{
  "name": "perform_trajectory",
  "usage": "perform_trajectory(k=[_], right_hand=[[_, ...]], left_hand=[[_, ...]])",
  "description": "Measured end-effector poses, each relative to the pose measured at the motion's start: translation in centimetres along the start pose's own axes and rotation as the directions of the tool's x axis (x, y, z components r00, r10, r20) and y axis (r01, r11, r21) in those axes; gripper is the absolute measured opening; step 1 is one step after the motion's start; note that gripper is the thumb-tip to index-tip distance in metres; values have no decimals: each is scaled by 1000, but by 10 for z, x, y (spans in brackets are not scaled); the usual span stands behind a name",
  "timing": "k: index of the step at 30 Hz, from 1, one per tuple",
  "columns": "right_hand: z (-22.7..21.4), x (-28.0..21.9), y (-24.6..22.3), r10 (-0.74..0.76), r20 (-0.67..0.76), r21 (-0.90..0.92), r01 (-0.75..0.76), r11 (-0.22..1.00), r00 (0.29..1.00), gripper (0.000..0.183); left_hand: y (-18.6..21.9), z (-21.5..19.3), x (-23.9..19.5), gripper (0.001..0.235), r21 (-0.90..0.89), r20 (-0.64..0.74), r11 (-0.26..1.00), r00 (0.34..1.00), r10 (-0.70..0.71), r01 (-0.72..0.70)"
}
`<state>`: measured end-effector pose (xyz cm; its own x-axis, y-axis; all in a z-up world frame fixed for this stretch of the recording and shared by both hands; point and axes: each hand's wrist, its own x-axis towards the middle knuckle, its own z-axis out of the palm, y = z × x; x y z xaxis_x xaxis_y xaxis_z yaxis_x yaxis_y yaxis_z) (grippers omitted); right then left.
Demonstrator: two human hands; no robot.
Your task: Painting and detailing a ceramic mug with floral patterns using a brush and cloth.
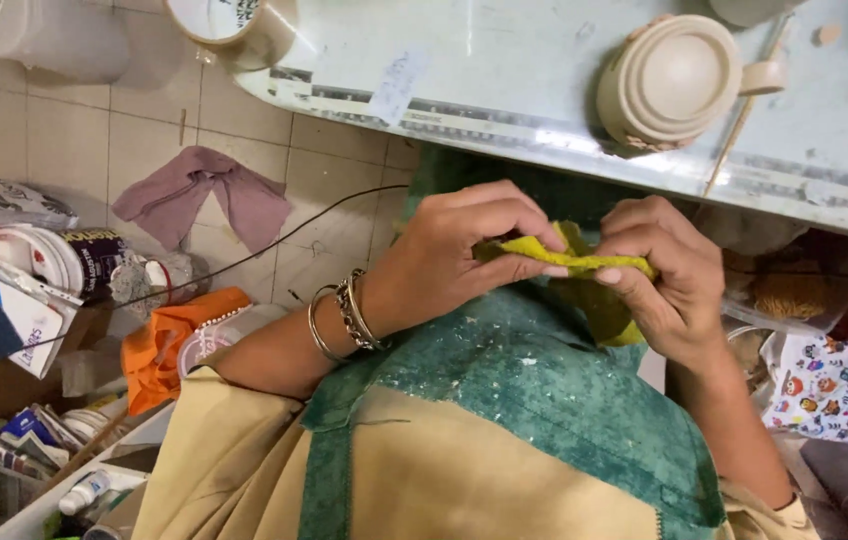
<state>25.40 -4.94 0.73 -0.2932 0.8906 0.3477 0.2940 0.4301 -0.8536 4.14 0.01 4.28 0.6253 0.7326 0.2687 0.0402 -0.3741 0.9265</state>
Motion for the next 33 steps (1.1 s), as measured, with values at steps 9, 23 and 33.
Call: perform_trajectory(k=[9,23,33], right_hand=[[5,-16,17,45,-83,603,14,797,995,17],[-21,-60,19,236,-302,737,69,673,924,12],[-26,-82,14,580,-359,731,-166,662,732,32]], left_hand=[[-39,40,9,18,-659,226,621,899,-375,424],[-43,42,45,39,-249,241,913,933,-266,324],[-80,70,107,121,673,-135,728,990,-48,127]])
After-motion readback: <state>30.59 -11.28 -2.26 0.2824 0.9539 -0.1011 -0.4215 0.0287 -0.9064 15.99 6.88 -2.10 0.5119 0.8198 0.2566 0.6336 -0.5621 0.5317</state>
